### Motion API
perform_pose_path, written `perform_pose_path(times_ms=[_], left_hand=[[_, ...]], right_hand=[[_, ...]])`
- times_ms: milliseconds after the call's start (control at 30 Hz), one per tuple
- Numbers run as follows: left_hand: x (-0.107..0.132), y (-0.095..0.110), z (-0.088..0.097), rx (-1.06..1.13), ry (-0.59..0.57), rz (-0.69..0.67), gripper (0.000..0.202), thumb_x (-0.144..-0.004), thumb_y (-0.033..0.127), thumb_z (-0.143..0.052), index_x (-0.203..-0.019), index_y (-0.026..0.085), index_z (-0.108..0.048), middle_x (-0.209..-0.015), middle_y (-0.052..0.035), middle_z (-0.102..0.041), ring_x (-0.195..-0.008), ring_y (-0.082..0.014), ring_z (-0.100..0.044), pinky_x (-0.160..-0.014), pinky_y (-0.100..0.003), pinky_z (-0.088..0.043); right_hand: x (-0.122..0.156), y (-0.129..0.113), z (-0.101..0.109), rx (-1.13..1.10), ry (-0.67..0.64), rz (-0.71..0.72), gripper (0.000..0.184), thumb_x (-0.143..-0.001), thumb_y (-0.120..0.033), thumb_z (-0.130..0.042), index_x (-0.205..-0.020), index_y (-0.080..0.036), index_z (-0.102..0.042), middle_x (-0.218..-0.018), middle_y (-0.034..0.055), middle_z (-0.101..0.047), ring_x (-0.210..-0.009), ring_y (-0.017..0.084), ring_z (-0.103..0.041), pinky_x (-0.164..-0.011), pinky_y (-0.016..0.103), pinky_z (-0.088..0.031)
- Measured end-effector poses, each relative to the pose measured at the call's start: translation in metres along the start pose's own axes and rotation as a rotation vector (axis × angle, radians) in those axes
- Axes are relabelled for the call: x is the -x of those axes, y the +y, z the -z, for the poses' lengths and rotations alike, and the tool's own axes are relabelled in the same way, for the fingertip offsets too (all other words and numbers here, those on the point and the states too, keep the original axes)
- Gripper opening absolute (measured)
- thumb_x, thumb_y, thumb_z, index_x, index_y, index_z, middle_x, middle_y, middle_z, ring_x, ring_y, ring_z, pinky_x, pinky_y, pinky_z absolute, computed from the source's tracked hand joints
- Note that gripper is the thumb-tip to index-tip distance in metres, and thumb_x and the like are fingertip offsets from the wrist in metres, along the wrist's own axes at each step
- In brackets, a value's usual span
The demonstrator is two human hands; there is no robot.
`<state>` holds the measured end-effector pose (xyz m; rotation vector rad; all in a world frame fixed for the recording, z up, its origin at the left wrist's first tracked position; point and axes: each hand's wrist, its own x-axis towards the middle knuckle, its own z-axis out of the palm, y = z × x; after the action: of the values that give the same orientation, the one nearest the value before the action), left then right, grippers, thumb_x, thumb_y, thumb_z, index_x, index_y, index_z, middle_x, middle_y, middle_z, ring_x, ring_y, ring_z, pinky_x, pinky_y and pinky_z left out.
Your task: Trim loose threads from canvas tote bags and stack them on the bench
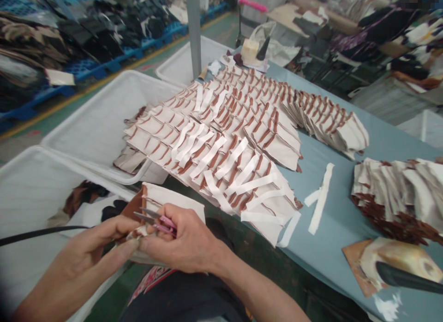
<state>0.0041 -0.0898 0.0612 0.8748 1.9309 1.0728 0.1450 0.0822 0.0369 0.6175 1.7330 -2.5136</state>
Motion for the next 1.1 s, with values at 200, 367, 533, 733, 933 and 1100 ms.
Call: perform_pose_path(times_ms=[200, 367, 533, 733, 933, 1100], left_hand=[[-0.006, 0.000, -0.003, -0.026, 0.000, -0.045, 0.030, -0.108, 0.047, -0.069, -0.089, 0.027, -0.082, -0.081, 0.0029, -0.083, -0.071, -0.0177, -0.076, -0.069, -0.021, -0.053], [-0.011, 0.011, -0.006, -0.045, 0.029, -0.089, 0.025, -0.105, 0.039, -0.069, -0.086, 0.027, -0.081, -0.075, 0.0049, -0.082, -0.066, -0.0153, -0.073, -0.065, -0.019, -0.052], [-0.015, 0.013, -0.005, -0.045, -0.014, -0.044, 0.023, -0.103, 0.037, -0.069, -0.088, 0.025, -0.083, -0.076, 0.0028, -0.082, -0.065, -0.0157, -0.072, -0.064, -0.019, -0.053], [-0.020, 0.005, -0.005, 0.210, -0.045, 0.049, 0.029, -0.099, 0.046, -0.079, -0.084, 0.022, -0.082, -0.076, -0.0010, -0.082, -0.067, -0.0178, -0.072, -0.063, -0.020, -0.054], [-0.028, 0.024, -0.002, 0.261, -0.062, 0.125, 0.033, -0.099, 0.047, -0.070, -0.080, 0.024, -0.085, -0.080, 0.0000, -0.085, -0.074, -0.0194, -0.074, -0.070, -0.022, -0.053], [-0.035, 0.017, 0.002, 0.080, -0.105, 0.011, 0.036, -0.100, 0.045, -0.070, -0.073, 0.024, -0.081, -0.069, 0.0020, -0.077, -0.064, -0.0182, -0.067, -0.063, -0.022, -0.050]], right_hand=[[0.000, -0.006, 0.003, -0.012, -0.013, -0.035, 0.052, -0.081, -0.051, -0.099, -0.089, -0.022, -0.057, -0.071, -0.0106, -0.045, -0.064, 0.009, -0.035, -0.057, 0.023, -0.030], [-0.001, -0.013, 0.006, 0.044, -0.006, -0.053, 0.048, -0.084, -0.052, -0.093, -0.085, -0.023, -0.055, -0.071, -0.0090, -0.044, -0.065, 0.011, -0.037, -0.058, 0.025, -0.032], [-0.003, -0.015, 0.007, 0.143, 0.084, -0.018, 0.035, -0.091, -0.042, -0.074, -0.076, -0.023, -0.049, -0.068, -0.0070, -0.041, -0.065, 0.011, -0.036, -0.057, 0.026, -0.026], [-0.011, -0.027, 0.018, -0.001, -0.101, -0.061, 0.063, -0.084, -0.066, -0.090, -0.070, -0.022, -0.048, -0.063, -0.0074, -0.040, -0.062, 0.009, -0.031, -0.054, 0.024, -0.025], [-0.020, -0.031, 0.026, 0.028, -0.144, -0.067, 0.064, -0.083, -0.068, -0.093, -0.070, -0.022, -0.049, -0.063, -0.0076, -0.041, -0.061, 0.009, -0.033, -0.053, 0.023, -0.027], [-0.020, -0.025, 0.023, 0.064, -0.130, -0.035, 0.058, -0.088, -0.062, -0.089, -0.071, -0.022, -0.049, -0.064, -0.0077, -0.042, -0.061, 0.009, -0.033, -0.054, 0.023, -0.028]])
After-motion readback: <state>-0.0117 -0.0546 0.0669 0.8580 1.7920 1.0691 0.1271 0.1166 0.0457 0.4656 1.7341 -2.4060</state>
